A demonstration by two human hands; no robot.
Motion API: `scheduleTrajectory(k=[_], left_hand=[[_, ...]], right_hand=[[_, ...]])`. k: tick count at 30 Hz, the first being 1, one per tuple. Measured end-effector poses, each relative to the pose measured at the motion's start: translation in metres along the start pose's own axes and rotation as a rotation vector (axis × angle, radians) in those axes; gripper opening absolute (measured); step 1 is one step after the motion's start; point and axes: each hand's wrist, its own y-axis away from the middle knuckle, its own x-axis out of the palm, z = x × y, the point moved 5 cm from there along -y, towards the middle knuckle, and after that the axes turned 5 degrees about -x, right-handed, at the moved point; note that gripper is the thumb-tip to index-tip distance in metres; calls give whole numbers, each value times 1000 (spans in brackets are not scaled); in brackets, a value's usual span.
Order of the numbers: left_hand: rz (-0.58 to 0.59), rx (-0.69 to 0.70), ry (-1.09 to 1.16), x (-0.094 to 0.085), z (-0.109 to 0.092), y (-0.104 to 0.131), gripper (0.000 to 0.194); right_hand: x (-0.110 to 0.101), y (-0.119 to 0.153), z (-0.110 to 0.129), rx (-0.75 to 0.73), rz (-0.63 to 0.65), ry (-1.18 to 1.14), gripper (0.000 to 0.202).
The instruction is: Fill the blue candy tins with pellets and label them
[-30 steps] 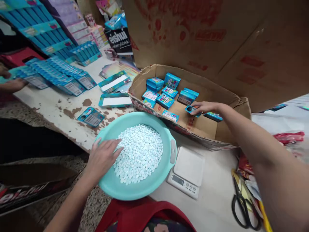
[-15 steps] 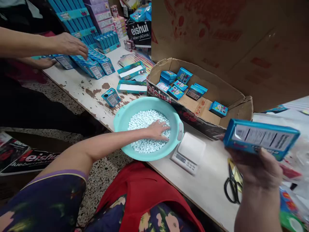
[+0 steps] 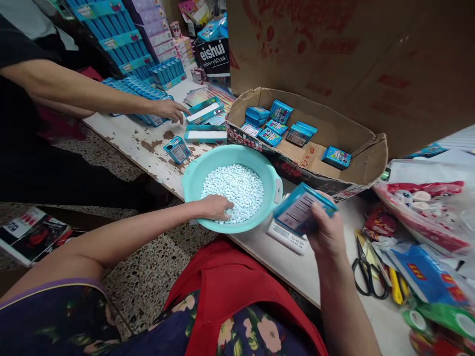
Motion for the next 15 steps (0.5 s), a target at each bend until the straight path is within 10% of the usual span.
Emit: scheduleTrajectory(k=[9,15], left_hand=[[-416,-245,1363,-39,24,7,26],[-715,-57,2107,-64,5,2,29]], right_hand=[[100,-19,-27,-309,337,498,41],[127,-13,-57,-385,539,748,31]])
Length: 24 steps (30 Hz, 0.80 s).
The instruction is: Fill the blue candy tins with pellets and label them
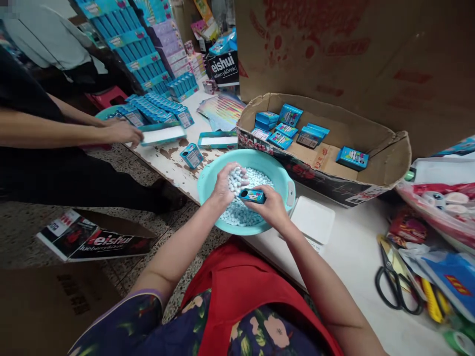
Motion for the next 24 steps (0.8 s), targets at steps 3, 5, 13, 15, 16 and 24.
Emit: scheduleTrajectory(k=[3,5,13,15,16,24], left_hand=[[-32,89,37,7,4,-4,28],[-24,136,22,10,6,-6,28],[-23,166,-120,17,12,-8,30],[-15,172,-150,19,11,-6,32],[-8,176,-163,21,9,-5,33],[32,148,-165,29,1,0,35]], right_hand=[[4,1,2,10,0,39,33],[2,1,2,29,-18,78,33],[0,-1,0,54,-19,113,32],[0,-2,2,39,-24,97,31],[0,-2,3,31,-22,85,31],[-4,-1,1,55,-75,-3,34]])
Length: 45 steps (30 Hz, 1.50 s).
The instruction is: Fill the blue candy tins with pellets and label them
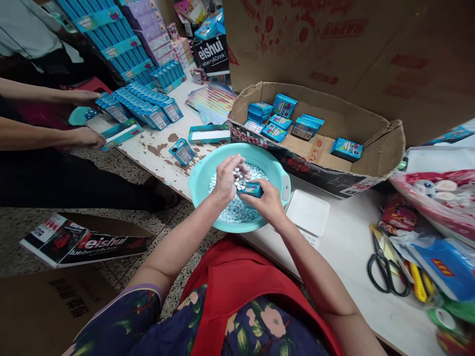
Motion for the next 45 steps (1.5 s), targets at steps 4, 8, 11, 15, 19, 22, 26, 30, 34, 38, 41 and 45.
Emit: scheduleTrajectory(k=[4,8,11,15,19,22,26,30,34,38,41,45], left_hand=[[23,20,-19,0,0,2,32],[45,54,-47,8,-1,6,29],[66,78,-106,6,-5,-1,30],[12,198,-676,-26,-13,-25,31],[200,-15,-1721,-59,20,-32,48],[320,-175,-1977,-63,45,-8,76],[636,-145,-1890,-31,69,34,69],[763,-101,-1721,-11,78,44,43],[624,-126,-1603,-19,68,27,27],[303,-261,-1056,-36,34,16,14],[147,-254,-506,-35,10,15,23],[22,-30,-38,-21,-6,8,28]], right_hand=[[-3,1,1,-6,-31,-53,32],[1,1,1,-22,-10,-70,33],[-4,1,-2,-16,-7,-112,34],[-27,3,-7,5,-153,-167,36],[-31,2,-9,-52,-197,-156,34],[-26,1,-13,-17,-252,-125,34],[-23,2,-15,2,-290,-77,33],[-25,2,-14,27,-301,-57,32],[-27,0,-17,39,-302,-67,35],[-24,-3,-21,22,-267,-94,36],[-16,-4,-19,17,-203,-79,34],[0,-4,-6,-23,-68,-58,32]])
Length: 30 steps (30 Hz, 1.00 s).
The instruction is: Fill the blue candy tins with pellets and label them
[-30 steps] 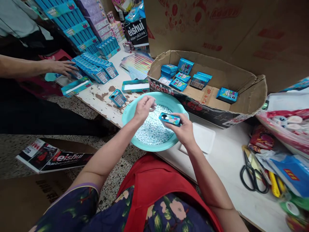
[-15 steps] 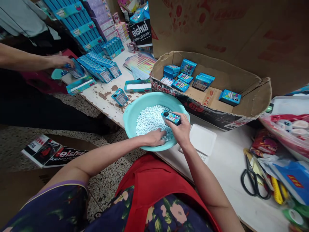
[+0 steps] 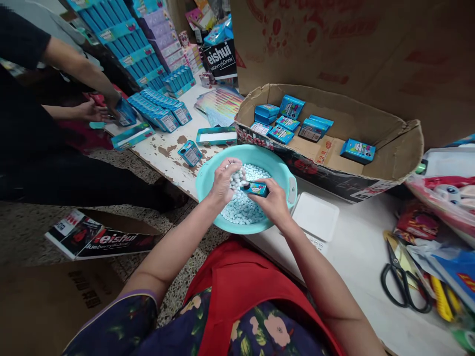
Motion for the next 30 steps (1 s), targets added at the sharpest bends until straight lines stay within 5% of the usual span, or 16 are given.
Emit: scheduleTrajectory(k=[5,30], left_hand=[[-84,109,148,10,5,-10,30],[-66,206,-48,32,-3,-6,32]], right_hand=[[5,3,7,17,20,-3,32],[-3,0,4,74,-34,-195,33]])
